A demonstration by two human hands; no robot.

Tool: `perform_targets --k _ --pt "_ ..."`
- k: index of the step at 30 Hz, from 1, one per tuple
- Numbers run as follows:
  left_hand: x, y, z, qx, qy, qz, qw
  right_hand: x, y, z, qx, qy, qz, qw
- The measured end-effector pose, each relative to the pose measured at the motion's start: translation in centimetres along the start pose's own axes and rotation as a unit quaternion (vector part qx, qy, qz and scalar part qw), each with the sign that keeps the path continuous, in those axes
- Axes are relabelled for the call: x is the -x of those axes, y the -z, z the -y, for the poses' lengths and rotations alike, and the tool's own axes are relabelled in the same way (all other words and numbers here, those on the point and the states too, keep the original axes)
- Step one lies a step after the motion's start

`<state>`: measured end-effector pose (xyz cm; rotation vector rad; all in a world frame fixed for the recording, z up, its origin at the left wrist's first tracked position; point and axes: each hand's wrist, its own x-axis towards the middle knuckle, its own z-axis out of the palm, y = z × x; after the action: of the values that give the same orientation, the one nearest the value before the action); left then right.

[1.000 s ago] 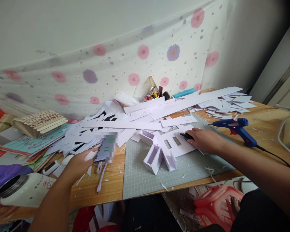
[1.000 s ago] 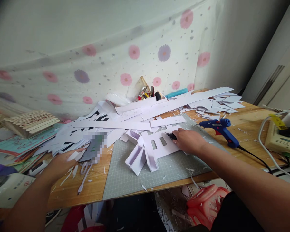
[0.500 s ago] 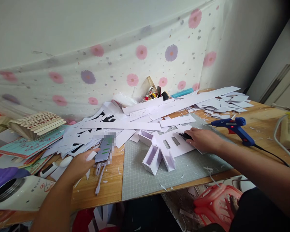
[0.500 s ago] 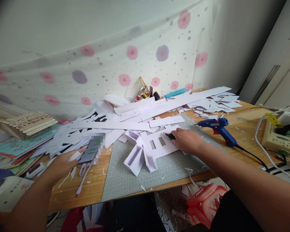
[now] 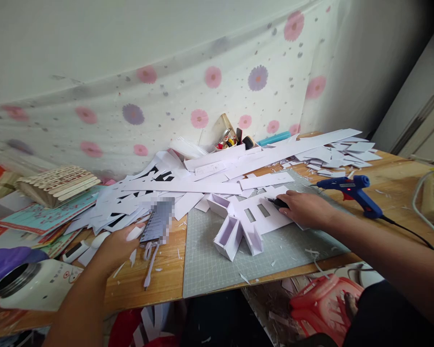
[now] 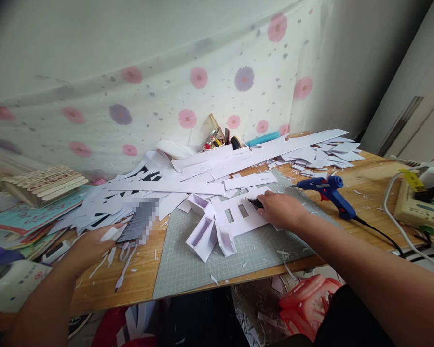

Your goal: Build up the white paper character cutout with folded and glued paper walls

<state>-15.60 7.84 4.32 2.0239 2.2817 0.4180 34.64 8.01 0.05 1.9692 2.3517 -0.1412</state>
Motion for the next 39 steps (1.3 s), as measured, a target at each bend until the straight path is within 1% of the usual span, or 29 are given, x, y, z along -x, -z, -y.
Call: perform_targets --k 4,10,14,17,23,28,35,39 --pt "0.3 -0.1 0.2 0.023 0.017 0.029 0.999 -0.1 0.0 0.0 0.002 -0.002 0.002 1.000" --pt "0.2 -0.6 0.5 0.043 0.009 0.064 0.997 -0.1 0.0 0.1 0.005 -0.002 0.006 1.000" --pt "0.1 -0.9 0.5 0.050 0.013 0.069 0.996 -0.1 0.0 0.1 0.004 -0.002 0.004 1.000" --pt "0.3 -1.0 0.2 0.060 0.006 0.080 0.995 -0.1 -0.1 0.0 0.004 0.000 0.003 1.000" --pt "0.7 -0.4 -0.7 0.051 -0.001 0.083 0.995 -0.1 -0.2 -0.1 0.003 0.000 0.003 1.000" --pt "1.1 -0.3 -1.3 0.043 -0.021 0.100 0.994 -0.2 -0.2 -0.1 0.005 0.000 0.004 1.000" --pt "1.0 -0.9 -2.4 0.031 -0.031 0.100 0.994 -0.1 -0.1 0.0 0.005 -0.001 0.003 1.000" --pt "0.7 -1.1 -2.4 0.025 -0.024 0.097 0.995 -0.1 -0.1 0.0 0.005 -0.001 -0.001 1.000"
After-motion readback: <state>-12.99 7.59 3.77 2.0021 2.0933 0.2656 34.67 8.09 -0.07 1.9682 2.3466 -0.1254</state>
